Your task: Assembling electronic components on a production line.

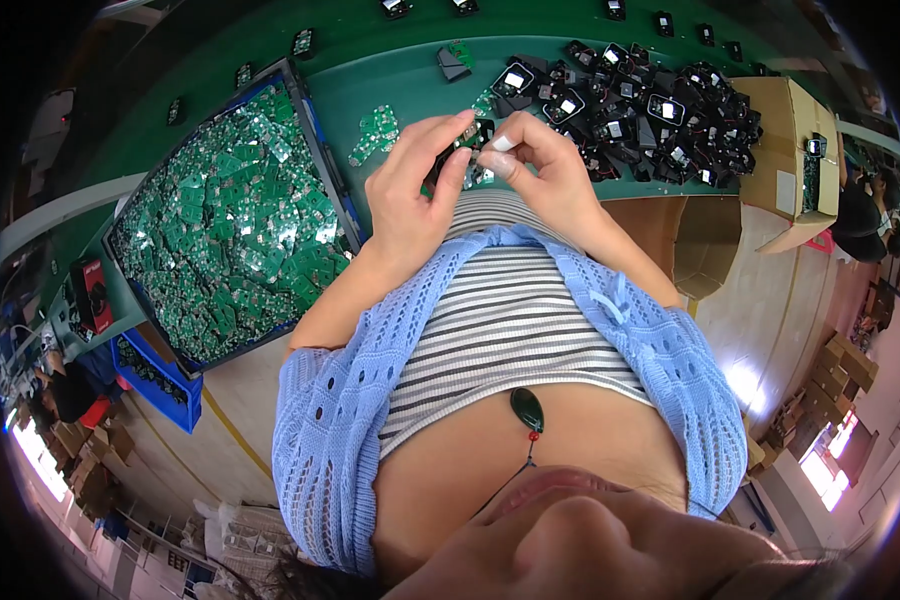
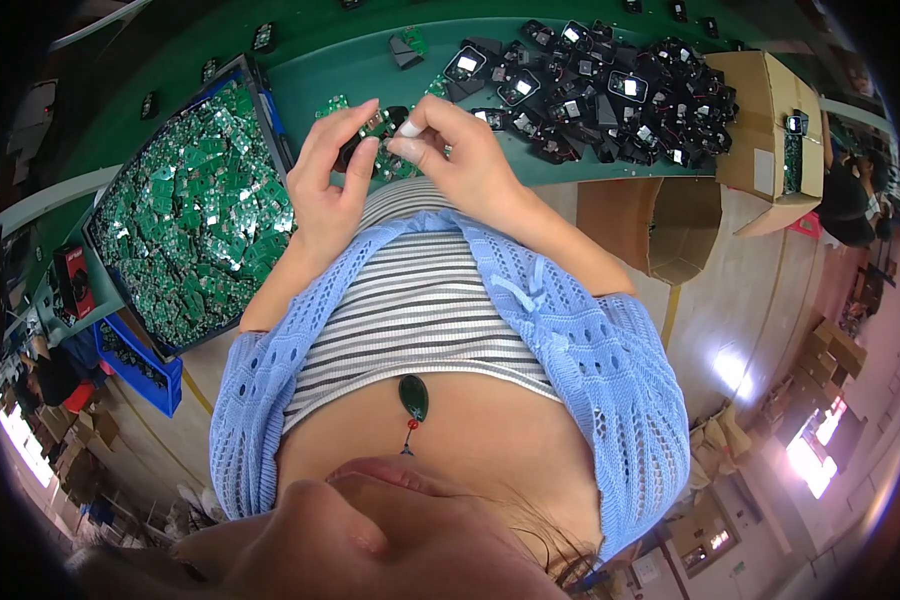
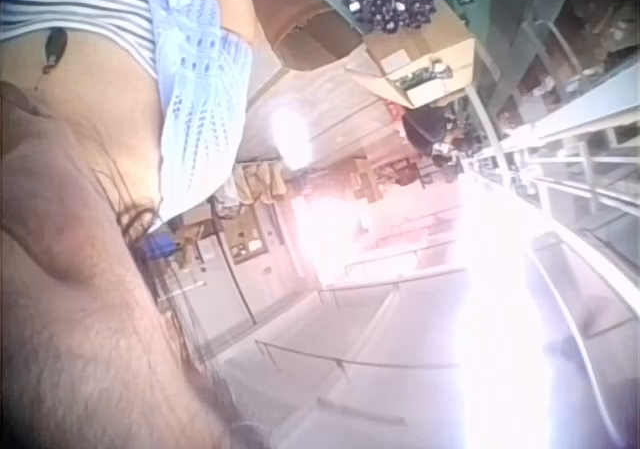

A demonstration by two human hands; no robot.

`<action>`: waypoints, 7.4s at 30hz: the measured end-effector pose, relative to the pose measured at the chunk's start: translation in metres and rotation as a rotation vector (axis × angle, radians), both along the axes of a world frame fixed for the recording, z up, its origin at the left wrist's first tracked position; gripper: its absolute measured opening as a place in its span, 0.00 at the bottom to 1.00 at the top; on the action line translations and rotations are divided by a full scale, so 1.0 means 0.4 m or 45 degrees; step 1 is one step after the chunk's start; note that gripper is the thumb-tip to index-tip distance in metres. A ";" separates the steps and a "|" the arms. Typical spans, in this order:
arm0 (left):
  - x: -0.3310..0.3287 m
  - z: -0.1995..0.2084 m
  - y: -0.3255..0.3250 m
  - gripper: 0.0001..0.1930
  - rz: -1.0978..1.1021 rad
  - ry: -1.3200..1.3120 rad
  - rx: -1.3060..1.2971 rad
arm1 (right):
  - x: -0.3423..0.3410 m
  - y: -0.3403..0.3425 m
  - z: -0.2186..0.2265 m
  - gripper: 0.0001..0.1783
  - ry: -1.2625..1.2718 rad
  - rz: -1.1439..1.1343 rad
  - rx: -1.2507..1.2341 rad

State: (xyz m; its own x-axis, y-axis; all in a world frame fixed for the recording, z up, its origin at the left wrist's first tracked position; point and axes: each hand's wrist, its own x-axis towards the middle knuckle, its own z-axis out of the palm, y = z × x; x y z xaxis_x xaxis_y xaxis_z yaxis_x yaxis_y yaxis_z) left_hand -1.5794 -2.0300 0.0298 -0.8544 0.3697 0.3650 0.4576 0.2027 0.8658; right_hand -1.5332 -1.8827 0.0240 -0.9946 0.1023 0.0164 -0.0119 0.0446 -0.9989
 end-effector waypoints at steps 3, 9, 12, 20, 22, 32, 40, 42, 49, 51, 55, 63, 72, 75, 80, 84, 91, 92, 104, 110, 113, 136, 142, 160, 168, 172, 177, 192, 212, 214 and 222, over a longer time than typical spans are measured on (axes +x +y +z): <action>0.001 -0.005 0.003 0.13 0.007 0.010 0.030 | -0.003 -0.005 0.006 0.08 0.073 -0.021 0.268; 0.000 -0.036 0.008 0.13 0.043 -0.085 0.065 | -0.031 -0.002 -0.031 0.07 0.544 -0.038 0.743; 0.000 -0.056 0.015 0.14 0.054 -0.389 0.233 | -0.046 0.001 -0.038 0.07 0.684 -0.044 0.911; -0.009 -0.063 0.023 0.22 -0.095 -0.732 0.509 | -0.024 -0.011 -0.016 0.21 0.065 -0.138 0.283; -0.005 -0.062 0.013 0.24 -0.226 -0.813 0.340 | -0.025 -0.008 -0.016 0.20 -0.067 -0.116 0.041; -0.011 -0.086 -0.012 0.21 -0.429 -1.151 0.381 | -0.015 0.039 -0.029 0.10 -0.270 -0.190 -0.440; -0.047 -0.082 -0.001 0.15 -0.242 -1.822 1.035 | 0.011 0.006 -0.034 0.10 -0.238 0.044 -0.327; -0.046 -0.097 0.000 0.14 -0.220 -1.843 1.003 | 0.018 0.003 -0.046 0.11 -0.164 0.081 -0.085; -0.038 -0.071 0.005 0.14 -0.079 -1.780 1.023 | -0.025 0.021 -0.011 0.14 0.623 -0.016 1.031; -0.030 -0.080 0.007 0.15 -0.046 -1.701 0.981 | -0.030 0.015 -0.023 0.14 0.628 0.042 1.046; -0.029 -0.079 0.007 0.13 -0.054 -1.513 0.820 | -0.044 0.014 -0.059 0.14 0.759 0.022 0.961; -0.018 -0.061 0.016 0.18 -0.088 -1.399 0.711 | -0.070 0.009 -0.047 0.10 0.736 -0.191 1.076; -0.026 -0.095 0.021 0.21 -0.151 -1.209 0.708 | -0.092 -0.001 -0.062 0.08 0.617 -0.250 0.965; -0.032 -0.096 0.022 0.21 -0.152 -1.212 0.751 | -0.099 0.001 -0.068 0.08 0.597 -0.225 0.971; -0.046 -0.102 0.029 0.20 -0.148 -1.150 0.703 | -0.122 0.001 -0.074 0.08 0.627 -0.182 0.993; -0.062 -0.110 0.029 0.19 -0.159 -1.125 0.707 | -0.144 0.004 -0.087 0.09 0.661 -0.171 1.036; -0.161 -0.177 0.014 0.14 0.118 -1.420 0.833 | -0.205 0.003 -0.118 0.10 0.275 -0.109 0.587; -0.190 -0.211 0.010 0.12 0.174 -1.356 0.779 | -0.235 0.010 -0.139 0.09 0.156 -0.164 0.574; -0.555 -0.523 0.016 0.11 0.622 -1.016 0.238 | -0.751 -0.075 -0.462 0.43 -0.473 -0.149 1.219; -0.707 -0.767 -0.078 0.17 0.932 -0.679 -0.440 | -0.846 -0.133 -0.488 0.35 -0.488 0.073 1.196; -0.720 -0.726 -0.065 0.18 0.834 -0.742 -0.756 | -0.822 -0.118 -0.474 0.34 -0.564 -0.027 1.061; -0.119 -0.352 -0.123 0.14 0.141 -1.852 0.696 | -0.425 0.172 -0.508 0.11 -0.705 -0.253 1.313; -0.142 -0.341 -0.137 0.09 0.307 -1.677 0.828 | -0.422 0.090 -0.434 0.07 0.157 -0.436 1.382; -0.136 -0.253 -0.130 0.15 0.352 -1.341 0.566 | -0.291 -0.022 -0.479 0.14 -0.249 0.388 1.030; -0.109 -0.191 -0.074 0.18 0.134 -1.076 0.333 | -0.171 0.021 -0.317 0.23 0.075 0.088 1.547; -0.076 -0.201 -0.061 0.13 0.133 -0.964 0.183 | -0.157 -0.032 -0.172 0.20 0.194 0.007 0.793; -0.043 -0.208 -0.054 0.12 0.100 -0.786 0.022 | -0.135 -0.039 -0.173 0.12 0.459 0.156 0.702; -0.040 -0.302 -0.140 0.12 0.365 -1.555 0.266 | -0.187 0.108 -0.448 0.13 0.130 0.290 1.982; -0.079 -0.240 -0.069 0.13 0.264 -1.481 0.439 | -0.185 0.150 -0.475 0.14 0.062 0.499 1.816; -0.076 -0.236 -0.061 0.13 0.247 -1.490 0.436 | -0.180 0.149 -0.458 0.14 0.019 0.415 1.677; -0.079 -0.204 -0.031 0.12 0.206 -1.480 0.467 | -0.105 0.076 -0.207 0.15 -0.431 -0.051 -0.250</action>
